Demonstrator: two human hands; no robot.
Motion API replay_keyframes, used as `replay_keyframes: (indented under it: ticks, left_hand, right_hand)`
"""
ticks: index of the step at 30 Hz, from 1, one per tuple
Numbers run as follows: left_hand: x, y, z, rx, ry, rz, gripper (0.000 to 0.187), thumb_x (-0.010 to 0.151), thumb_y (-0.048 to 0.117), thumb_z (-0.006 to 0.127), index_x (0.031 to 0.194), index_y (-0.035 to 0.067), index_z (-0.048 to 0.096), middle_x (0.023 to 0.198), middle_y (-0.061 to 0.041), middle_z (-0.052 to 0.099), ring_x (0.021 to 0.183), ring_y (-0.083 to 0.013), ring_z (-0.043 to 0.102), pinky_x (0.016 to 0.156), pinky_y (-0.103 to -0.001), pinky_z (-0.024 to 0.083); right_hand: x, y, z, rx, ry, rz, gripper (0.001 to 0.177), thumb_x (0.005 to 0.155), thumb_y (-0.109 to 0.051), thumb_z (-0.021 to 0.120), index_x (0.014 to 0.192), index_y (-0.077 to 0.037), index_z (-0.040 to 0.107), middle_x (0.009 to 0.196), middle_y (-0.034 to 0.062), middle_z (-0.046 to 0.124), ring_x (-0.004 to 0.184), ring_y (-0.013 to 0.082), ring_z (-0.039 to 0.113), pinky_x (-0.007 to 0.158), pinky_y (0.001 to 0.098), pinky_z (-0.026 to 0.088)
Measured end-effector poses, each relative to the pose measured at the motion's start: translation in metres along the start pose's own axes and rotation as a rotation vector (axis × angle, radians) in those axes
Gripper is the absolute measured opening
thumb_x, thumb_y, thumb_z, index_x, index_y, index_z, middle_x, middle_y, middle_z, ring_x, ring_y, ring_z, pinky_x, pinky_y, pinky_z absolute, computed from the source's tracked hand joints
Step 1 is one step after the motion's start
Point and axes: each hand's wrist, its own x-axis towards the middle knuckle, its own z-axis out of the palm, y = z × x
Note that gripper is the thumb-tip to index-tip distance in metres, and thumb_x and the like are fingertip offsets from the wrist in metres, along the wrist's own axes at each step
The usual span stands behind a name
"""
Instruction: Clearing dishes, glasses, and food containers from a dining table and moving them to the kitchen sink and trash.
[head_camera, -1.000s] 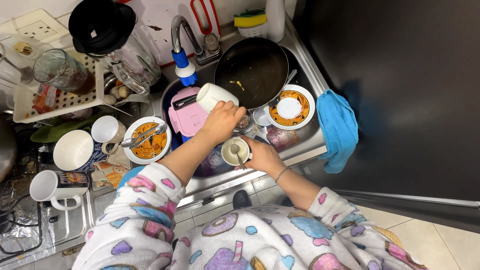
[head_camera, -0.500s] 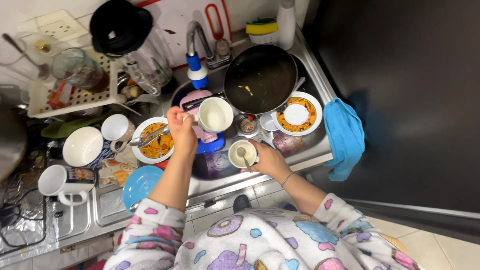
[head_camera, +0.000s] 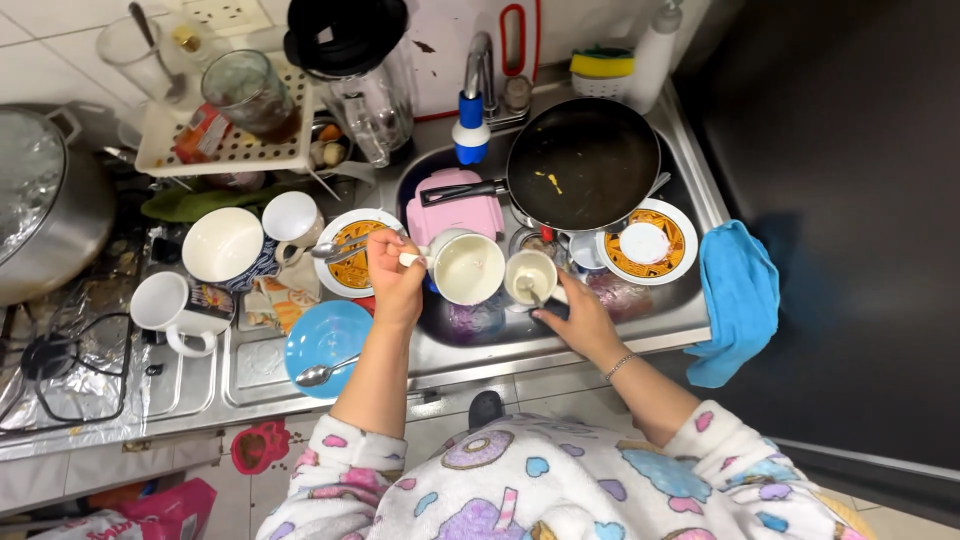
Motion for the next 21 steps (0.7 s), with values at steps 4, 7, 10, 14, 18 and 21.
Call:
replay_keyframes:
  ticks: [4, 7, 10, 14, 18, 21]
  left_hand:
    - [-0.007, 0.0, -0.007, 0.025, 0.017, -0.027, 0.041, 0.088, -0.015, 0.061, 0.113, 0.011, 0.042, 0.093, 0.0, 0.054, 0.084, -0.0078, 0.05, 0.079, -0.023, 0.042]
    - [-0.012, -0.008, -0.014, 0.045, 0.146, -0.003, 0.039, 0.089, -0.015, 0.059, 0.115, 0.01, 0.044, 0.094, -0.001, 0.056, 0.083, -0.0087, 0.054, 0.078, -0.023, 0.045]
    - [-0.017, -0.006, -0.019, 0.071, 0.243, 0.002, 0.038, 0.091, -0.015, 0.059, 0.117, 0.009, 0.045, 0.095, -0.001, 0.056, 0.084, -0.0082, 0.053, 0.077, -0.022, 0.042]
    - [-0.025, 0.001, -0.029, 0.026, 0.379, 0.005, 0.036, 0.092, -0.014, 0.058, 0.117, 0.009, 0.045, 0.094, -0.002, 0.058, 0.085, -0.0093, 0.055, 0.081, -0.024, 0.046]
    - [-0.026, 0.026, -0.016, -0.057, 0.467, -0.037, 0.035, 0.092, -0.012, 0.058, 0.115, 0.009, 0.044, 0.096, -0.005, 0.061, 0.091, -0.0118, 0.059, 0.091, -0.028, 0.05]
    - [-0.029, 0.035, -0.013, -0.081, 0.507, -0.068, 0.033, 0.088, -0.012, 0.056, 0.111, 0.009, 0.043, 0.101, -0.007, 0.066, 0.096, -0.0138, 0.063, 0.092, -0.03, 0.051]
  right_hand:
    - [0.0, 0.002, 0.001, 0.028, -0.083, 0.118, 0.081, 0.082, -0.027, 0.083, 0.149, -0.005, 0.043, 0.134, 0.0223, 0.059, 0.118, 0.0369, 0.059, 0.083, 0.0393, 0.058]
    - [-0.001, 0.013, 0.004, 0.048, -0.093, 0.129, 0.079, 0.082, -0.024, 0.081, 0.15, -0.009, 0.044, 0.139, 0.0192, 0.057, 0.115, 0.0338, 0.06, 0.082, 0.0354, 0.059]
    - [0.008, 0.009, 0.0, 0.097, -0.102, 0.12, 0.074, 0.08, -0.022, 0.082, 0.147, -0.012, 0.05, 0.135, 0.0157, 0.061, 0.118, 0.0314, 0.061, 0.084, 0.0354, 0.06]
    - [0.028, -0.016, -0.007, -0.059, 0.057, -0.131, 0.07, 0.077, -0.023, 0.086, 0.14, -0.011, 0.056, 0.135, 0.0165, 0.061, 0.12, 0.0333, 0.057, 0.092, 0.0424, 0.055]
    - [0.049, -0.017, 0.002, -0.176, 0.01, 0.131, 0.054, 0.082, -0.034, 0.085, 0.124, -0.01, 0.062, 0.12, 0.0111, 0.067, 0.113, 0.0272, 0.065, 0.094, 0.0423, 0.054]
    - [0.055, 0.006, 0.017, -0.068, -0.316, 0.544, 0.047, 0.093, -0.051, 0.076, 0.114, -0.009, 0.066, 0.109, 0.0116, 0.073, 0.101, 0.0262, 0.07, 0.091, 0.0382, 0.054]
